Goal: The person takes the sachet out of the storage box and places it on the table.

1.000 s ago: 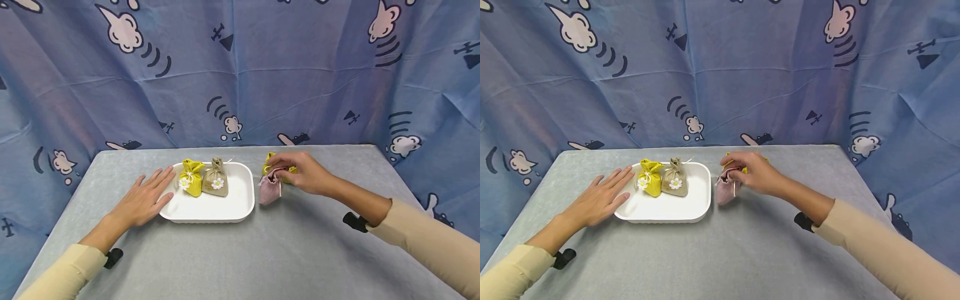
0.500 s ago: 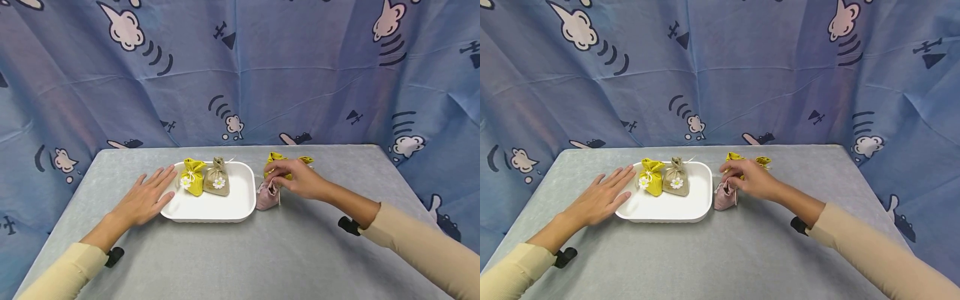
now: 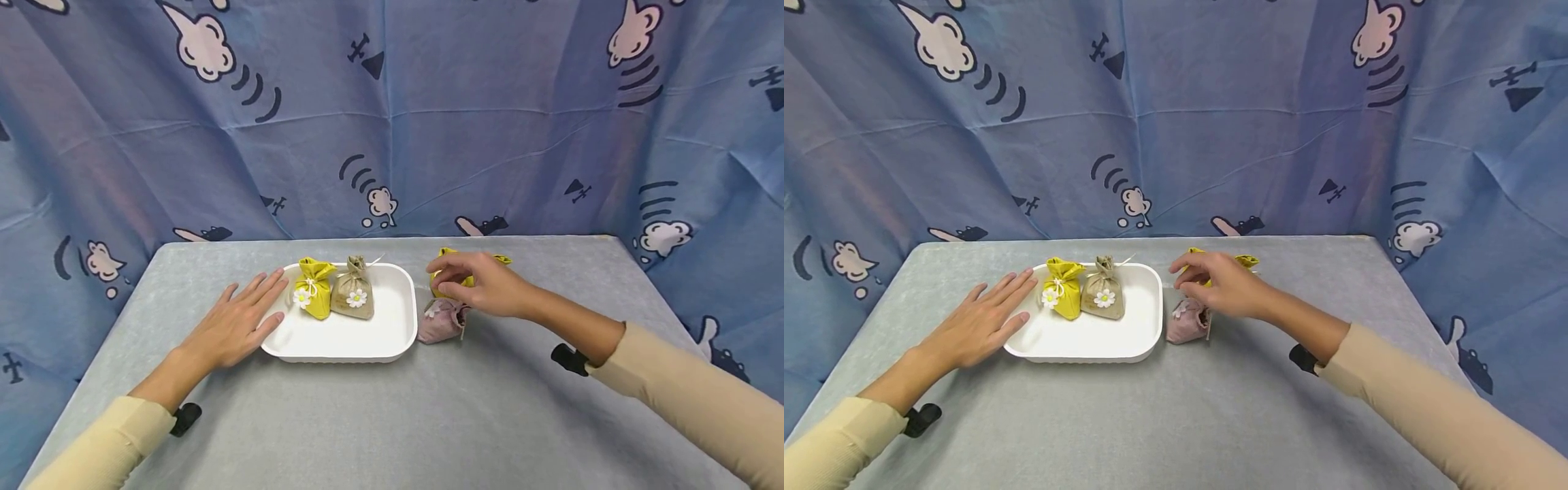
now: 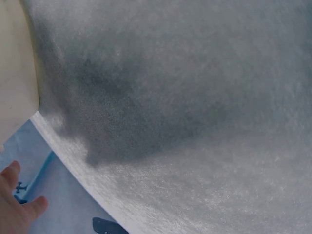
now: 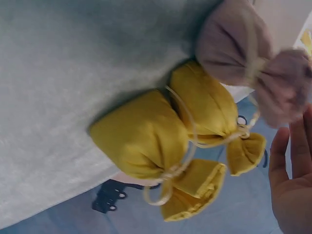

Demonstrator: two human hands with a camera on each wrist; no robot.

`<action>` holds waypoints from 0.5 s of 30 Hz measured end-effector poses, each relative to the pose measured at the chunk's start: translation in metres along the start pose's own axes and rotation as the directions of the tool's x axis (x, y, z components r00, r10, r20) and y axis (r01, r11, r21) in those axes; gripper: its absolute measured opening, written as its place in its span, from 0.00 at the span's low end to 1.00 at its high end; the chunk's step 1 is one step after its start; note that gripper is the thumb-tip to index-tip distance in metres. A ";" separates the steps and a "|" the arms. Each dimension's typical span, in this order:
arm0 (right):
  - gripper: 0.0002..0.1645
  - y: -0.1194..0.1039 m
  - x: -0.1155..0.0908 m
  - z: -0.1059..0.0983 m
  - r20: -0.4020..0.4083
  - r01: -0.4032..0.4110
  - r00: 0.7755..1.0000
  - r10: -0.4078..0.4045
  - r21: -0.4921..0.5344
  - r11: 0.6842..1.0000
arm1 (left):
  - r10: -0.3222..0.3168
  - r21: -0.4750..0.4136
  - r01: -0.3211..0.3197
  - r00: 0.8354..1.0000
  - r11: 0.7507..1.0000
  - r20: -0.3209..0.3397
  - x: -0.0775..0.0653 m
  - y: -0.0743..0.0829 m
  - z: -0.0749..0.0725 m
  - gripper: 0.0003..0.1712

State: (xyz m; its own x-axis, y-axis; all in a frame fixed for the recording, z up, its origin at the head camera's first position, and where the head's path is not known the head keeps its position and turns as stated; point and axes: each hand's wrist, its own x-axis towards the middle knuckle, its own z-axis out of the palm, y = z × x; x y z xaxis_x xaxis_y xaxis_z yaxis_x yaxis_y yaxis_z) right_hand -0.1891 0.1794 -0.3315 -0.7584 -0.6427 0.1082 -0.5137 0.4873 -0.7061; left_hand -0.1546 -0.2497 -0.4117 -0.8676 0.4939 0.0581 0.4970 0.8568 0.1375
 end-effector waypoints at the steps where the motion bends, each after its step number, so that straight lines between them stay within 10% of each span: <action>1: 0.17 -0.002 0.002 -0.001 -0.005 0.001 1.000 -0.001 0.000 1.000 | 0.000 0.000 0.000 1.000 1.000 0.001 0.000 0.000 0.000 0.37; 15: 0.28 -0.031 0.037 0.003 -0.004 -0.020 1.000 0.020 0.037 0.999 | -0.001 -0.005 0.001 1.000 1.000 0.005 0.000 0.001 -0.001 0.37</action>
State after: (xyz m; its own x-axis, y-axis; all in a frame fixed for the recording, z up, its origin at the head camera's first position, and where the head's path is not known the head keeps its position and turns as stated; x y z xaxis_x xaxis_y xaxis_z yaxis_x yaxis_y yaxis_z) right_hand -0.2001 0.1393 -0.3079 -0.7705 -0.6300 0.0968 -0.4829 0.4779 -0.7338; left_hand -0.1545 -0.2492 -0.4106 -0.8678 0.4941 0.0527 0.4962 0.8565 0.1423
